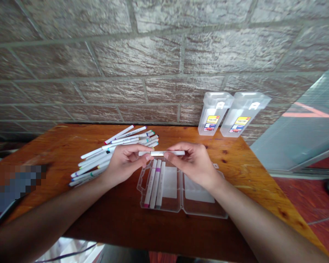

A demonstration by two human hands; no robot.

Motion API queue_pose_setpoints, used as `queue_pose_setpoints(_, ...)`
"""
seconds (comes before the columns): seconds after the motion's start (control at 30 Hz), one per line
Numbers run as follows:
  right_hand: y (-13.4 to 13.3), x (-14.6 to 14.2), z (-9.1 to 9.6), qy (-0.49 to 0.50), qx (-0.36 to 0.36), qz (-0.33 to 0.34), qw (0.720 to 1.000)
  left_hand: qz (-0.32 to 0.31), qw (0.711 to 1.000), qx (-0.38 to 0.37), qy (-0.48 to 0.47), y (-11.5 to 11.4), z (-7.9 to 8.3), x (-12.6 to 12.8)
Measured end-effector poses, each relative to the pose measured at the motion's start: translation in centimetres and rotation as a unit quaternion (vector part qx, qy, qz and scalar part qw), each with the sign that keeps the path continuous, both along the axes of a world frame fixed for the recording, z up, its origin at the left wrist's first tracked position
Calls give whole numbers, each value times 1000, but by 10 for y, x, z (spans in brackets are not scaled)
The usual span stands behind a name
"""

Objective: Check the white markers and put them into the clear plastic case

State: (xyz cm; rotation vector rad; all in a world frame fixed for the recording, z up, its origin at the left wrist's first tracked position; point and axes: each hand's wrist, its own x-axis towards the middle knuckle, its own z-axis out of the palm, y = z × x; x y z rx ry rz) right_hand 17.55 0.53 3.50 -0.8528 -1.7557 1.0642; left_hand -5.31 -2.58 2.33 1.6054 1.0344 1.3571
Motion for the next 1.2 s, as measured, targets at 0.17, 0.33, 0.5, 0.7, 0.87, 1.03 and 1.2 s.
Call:
queue_pose_setpoints(0.17, 0, 3, -5, -25, 22, 1, 999, 22, 998, 16, 51, -2, -1, 1)
queue_pose_setpoints(0.33, -3, 5, -9, -112, 132, -14, 985, 4, 994, 33, 104, -7, -7, 3)
queue_pose_setpoints(0.5, -5, 4, -10, -155, 184, -29, 970, 0, 986, 63, 153, -11, -6, 4)
queue_pose_setpoints(0.7, -5, 4, -10, -159, 166, -30, 973, -14, 985, 63, 158, -12, -2, 4)
queue_pose_setpoints(0.87, -5, 3, -11, -95, 74, 4, 993, -31, 992, 38, 113, -10, -3, 2)
queue_pose_setpoints(1.03, -4, 2, -9, -42, 13, 14, 999, -49, 999, -11, 15, -7, 0, 1)
queue_pose_setpoints(1.2, -2, -1, -3, 11, -13, 10, 1000, -50, 999, -7, -20, -2, 4, -2)
